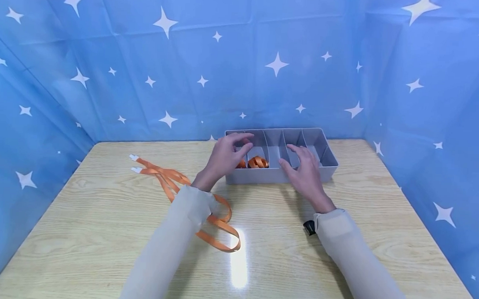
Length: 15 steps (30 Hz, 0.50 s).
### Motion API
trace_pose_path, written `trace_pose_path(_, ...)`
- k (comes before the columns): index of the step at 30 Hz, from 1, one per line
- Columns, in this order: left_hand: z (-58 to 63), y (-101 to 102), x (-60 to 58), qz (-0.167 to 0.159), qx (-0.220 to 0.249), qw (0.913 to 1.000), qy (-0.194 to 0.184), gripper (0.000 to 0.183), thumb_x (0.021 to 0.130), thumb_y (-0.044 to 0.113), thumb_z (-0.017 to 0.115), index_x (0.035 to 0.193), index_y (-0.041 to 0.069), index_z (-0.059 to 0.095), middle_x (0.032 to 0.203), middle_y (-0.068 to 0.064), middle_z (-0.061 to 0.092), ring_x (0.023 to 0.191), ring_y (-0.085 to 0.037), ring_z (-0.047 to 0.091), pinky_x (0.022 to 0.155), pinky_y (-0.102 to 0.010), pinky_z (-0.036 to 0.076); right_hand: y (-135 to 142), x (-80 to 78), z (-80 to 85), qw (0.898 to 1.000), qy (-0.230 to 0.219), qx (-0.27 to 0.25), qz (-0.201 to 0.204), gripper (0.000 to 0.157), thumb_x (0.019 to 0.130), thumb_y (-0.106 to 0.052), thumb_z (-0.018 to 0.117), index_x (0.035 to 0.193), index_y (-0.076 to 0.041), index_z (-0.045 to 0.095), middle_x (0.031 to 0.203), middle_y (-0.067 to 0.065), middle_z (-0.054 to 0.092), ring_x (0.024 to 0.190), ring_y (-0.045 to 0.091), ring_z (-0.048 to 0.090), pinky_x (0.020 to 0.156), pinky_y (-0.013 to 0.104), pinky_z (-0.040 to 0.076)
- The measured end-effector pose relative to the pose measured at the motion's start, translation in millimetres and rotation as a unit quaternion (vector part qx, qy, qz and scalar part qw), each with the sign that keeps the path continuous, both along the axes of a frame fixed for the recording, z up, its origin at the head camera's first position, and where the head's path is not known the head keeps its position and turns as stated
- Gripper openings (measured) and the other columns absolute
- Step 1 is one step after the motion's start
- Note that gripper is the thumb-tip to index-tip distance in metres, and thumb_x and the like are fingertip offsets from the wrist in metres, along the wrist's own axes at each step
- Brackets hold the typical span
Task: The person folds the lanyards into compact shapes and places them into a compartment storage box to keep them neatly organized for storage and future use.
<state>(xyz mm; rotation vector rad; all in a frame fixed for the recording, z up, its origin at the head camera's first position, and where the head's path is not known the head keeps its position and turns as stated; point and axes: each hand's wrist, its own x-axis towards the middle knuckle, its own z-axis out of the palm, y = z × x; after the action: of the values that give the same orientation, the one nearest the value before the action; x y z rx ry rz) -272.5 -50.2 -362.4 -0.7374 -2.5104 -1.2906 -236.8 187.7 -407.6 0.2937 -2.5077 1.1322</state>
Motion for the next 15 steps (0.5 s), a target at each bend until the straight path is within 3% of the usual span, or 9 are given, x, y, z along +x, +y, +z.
trace_pose_path(4,0.7,-13,0.1,-0.005,0.039,0.9991,0.014,0.028,0.099,0.018,0.064,0.124,0.008,0.07,0.102,-0.005,0.069,0.062,-0.019,0.051,0.055,-0.027,0.042,-9,5.1,3.9,0.998,0.052,-0.044,0.008,0.045,0.094,-0.018,0.07,0.135,-0.004,0.059,0.134,0.018,0.058,0.13,0.037,0.045,0.108,0.058,0.03)
trace_pose_path(7,0.2,-23,0.2,-0.001,0.054,0.9983,0.02,0.028,0.099,0.016,0.063,0.124,0.007,0.07,0.104,-0.007,0.07,0.051,-0.019,0.043,0.048,-0.027,0.037,-19,10.6,8.8,0.995,0.078,-0.066,0.015,0.04,0.094,-0.016,0.07,0.132,-0.005,0.062,0.129,0.015,0.061,0.127,0.034,0.048,0.105,0.056,0.034)
trace_pose_path(15,-12.5,-50,-1.2,0.042,0.055,0.9976,0.007,0.025,0.1,0.016,0.063,0.121,0.006,0.071,0.107,-0.01,0.069,0.042,-0.007,0.028,0.044,-0.025,0.03,-50,30.0,19.6,0.985,0.098,-0.115,0.079,0.031,0.091,-0.004,0.07,0.122,0.001,0.066,0.107,0.016,0.069,0.102,0.029,0.062,0.087,0.051,0.047)
